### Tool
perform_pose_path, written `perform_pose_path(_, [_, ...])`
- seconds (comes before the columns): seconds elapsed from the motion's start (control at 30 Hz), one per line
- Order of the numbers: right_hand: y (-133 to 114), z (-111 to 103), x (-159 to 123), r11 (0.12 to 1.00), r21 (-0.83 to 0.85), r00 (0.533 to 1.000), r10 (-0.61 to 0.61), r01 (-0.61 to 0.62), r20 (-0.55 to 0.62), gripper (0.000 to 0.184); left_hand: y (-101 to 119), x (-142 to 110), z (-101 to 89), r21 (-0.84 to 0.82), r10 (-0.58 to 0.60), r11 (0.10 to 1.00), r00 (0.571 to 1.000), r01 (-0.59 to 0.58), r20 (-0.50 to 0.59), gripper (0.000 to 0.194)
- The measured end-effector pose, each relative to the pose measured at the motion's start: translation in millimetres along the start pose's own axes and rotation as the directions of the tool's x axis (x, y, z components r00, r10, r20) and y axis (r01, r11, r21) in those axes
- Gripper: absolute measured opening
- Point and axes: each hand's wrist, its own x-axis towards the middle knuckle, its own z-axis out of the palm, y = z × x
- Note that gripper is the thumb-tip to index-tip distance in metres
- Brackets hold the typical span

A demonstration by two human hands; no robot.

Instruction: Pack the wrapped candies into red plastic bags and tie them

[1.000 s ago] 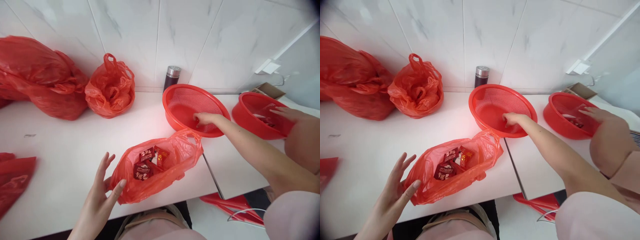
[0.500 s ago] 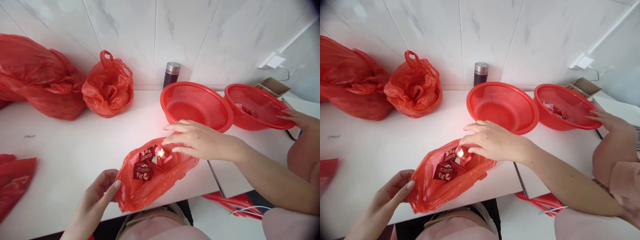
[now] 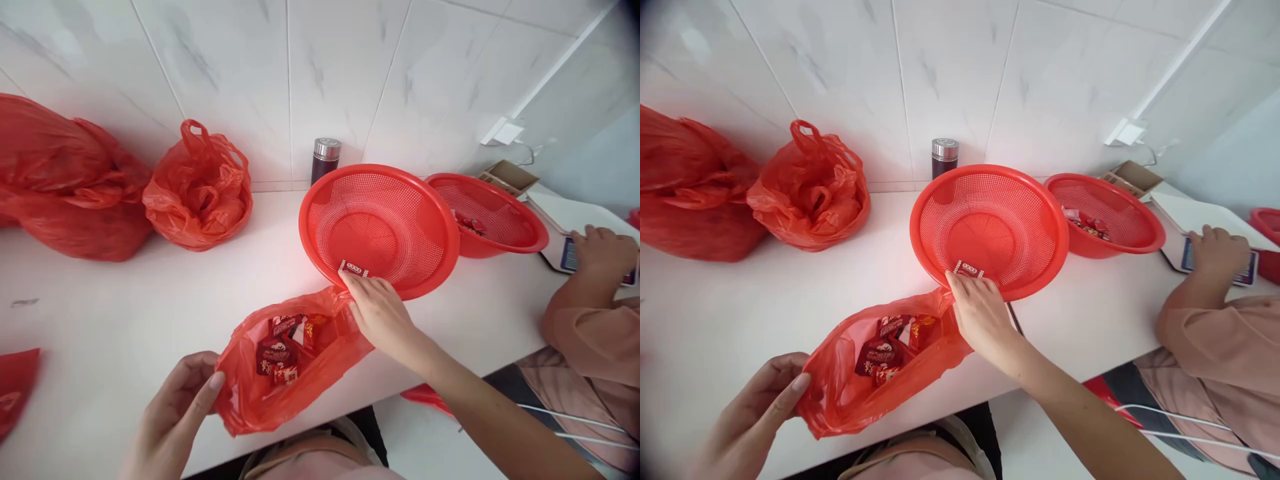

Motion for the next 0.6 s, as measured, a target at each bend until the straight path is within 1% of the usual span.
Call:
perform_pose_path(0.07, [1.1,-5.3,4.8,0.999,0.029,0.999,0.045,-0.044,-0.007,0.053,1.0,0.1,0.8,-0.003,-0.001,1.0,1.0,0.001,0.013,0.033])
perform_pose_path(0.1, [3.7,-11.1,8.0,0.996,0.068,0.998,0.061,-0.061,0.006,0.053,1.2,-0.1,0.7,-0.004,-0.007,1.0,1.0,0.007,0.026,0.033])
perform_pose_path(0.17, [12.8,-27.4,16.1,0.971,0.226,0.994,0.055,-0.076,0.095,0.055,1.6,-1.3,0.6,0.005,-0.019,1.0,0.999,0.018,0.048,0.033])
perform_pose_path(0.2, [19.5,-36.5,21.7,0.939,0.333,0.987,0.033,-0.085,0.16,0.057,2.3,-2.3,1.0,0.012,-0.02,1.0,0.998,0.02,0.052,0.033])
perform_pose_path(0.27, [36.3,-52.1,37.0,0.84,0.526,0.959,-0.025,-0.132,0.281,0.059,5.2,-5.0,3.4,0.022,-0.016,1.0,0.999,0.015,0.035,0.034])
perform_pose_path(0.3, [45.8,-56.7,46.5,0.796,0.583,0.947,-0.037,-0.165,0.318,0.058,7.4,-6.6,5.4,0.019,-0.011,1.0,1.0,0.01,0.011,0.034])
perform_pose_path(0.33, [55.0,-58.3,56.5,0.773,0.603,0.939,-0.028,-0.197,0.343,0.056,10.0,-8.4,7.7,0.01,-0.009,1.0,1.0,0.01,-0.019,0.035])
perform_pose_path(0.37, [63.4,-57.0,66.0,0.777,0.586,0.931,0.001,-0.231,0.366,0.054,12.6,-10.1,10.2,-0.001,-0.014,1.0,0.999,0.014,-0.05,0.036])
perform_pose_path(0.4, [70.0,-53.0,74.2,0.807,0.528,0.919,0.044,-0.264,0.391,0.053,14.9,-11.9,12.4,-0.011,-0.022,1.0,0.997,0.022,-0.077,0.036])
perform_pose_path(0.47, [76.6,-40.7,83.8,0.879,0.363,0.885,0.128,-0.31,0.448,0.05,17.6,-14.9,15.7,-0.017,-0.031,0.999,0.994,0.029,-0.106,0.037])
perform_pose_path(0.53, [75.5,-28.4,84.2,0.905,0.255,0.837,0.168,-0.34,0.521,0.038,17.8,-17.2,17.0,-0.019,-0.032,0.999,0.994,0.031,-0.105,0.037])
perform_pose_path(0.57, [73.6,-23.6,82.4,0.902,0.245,0.811,0.167,-0.355,0.56,0.033,17.3,-18.1,17.0,-0.022,-0.034,0.999,0.994,0.032,-0.101,0.037])
perform_pose_path(0.6, [71.8,-20.0,80.4,0.899,0.252,0.801,0.158,-0.359,0.577,0.036,16.8,-18.9,16.8,-0.027,-0.036,0.999,0.995,0.033,-0.097,0.037])
